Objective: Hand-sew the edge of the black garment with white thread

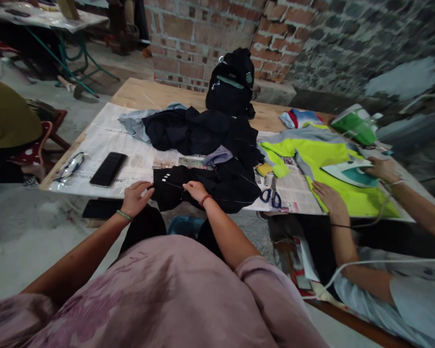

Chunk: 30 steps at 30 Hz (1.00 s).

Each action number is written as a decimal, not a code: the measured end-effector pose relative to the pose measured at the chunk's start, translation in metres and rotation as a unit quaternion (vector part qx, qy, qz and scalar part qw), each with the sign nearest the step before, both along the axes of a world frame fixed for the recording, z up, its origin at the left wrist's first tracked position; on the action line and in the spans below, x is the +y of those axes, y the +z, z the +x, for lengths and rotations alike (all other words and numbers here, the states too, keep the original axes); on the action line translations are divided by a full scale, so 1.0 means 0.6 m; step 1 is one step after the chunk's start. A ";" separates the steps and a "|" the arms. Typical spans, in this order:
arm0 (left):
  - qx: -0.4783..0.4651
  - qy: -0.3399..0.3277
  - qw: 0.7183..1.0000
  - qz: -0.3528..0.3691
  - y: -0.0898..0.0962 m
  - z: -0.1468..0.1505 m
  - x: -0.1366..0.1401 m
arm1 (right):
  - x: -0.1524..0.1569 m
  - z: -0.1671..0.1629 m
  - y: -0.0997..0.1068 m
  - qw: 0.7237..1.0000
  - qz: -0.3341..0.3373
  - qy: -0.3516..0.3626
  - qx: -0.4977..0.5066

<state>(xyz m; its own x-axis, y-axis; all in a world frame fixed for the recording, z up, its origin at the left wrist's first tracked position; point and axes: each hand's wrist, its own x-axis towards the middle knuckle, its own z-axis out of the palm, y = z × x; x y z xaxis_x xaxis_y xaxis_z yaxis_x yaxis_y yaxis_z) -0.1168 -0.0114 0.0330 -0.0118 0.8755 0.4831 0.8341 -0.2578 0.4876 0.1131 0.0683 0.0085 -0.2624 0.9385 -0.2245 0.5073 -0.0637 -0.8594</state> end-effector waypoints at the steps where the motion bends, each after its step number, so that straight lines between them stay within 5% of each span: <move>1: -0.016 0.003 1.000 0.003 0.002 -0.002 -0.002 | 0.000 0.000 0.000 1.000 0.003 0.001 -0.002; 10: 0.096 -0.118 0.987 -0.056 0.012 0.083 -0.012 | 0.004 0.001 -0.006 1.000 0.008 0.001 0.003; 14: 0.131 -0.092 0.980 -0.115 0.004 0.119 0.004 | 0.006 0.001 -0.008 1.000 0.003 -0.007 0.019; 30: -0.025 -0.121 0.975 -0.185 -0.020 0.120 0.061 | 0.005 0.002 -0.011 1.000 0.020 -0.004 0.010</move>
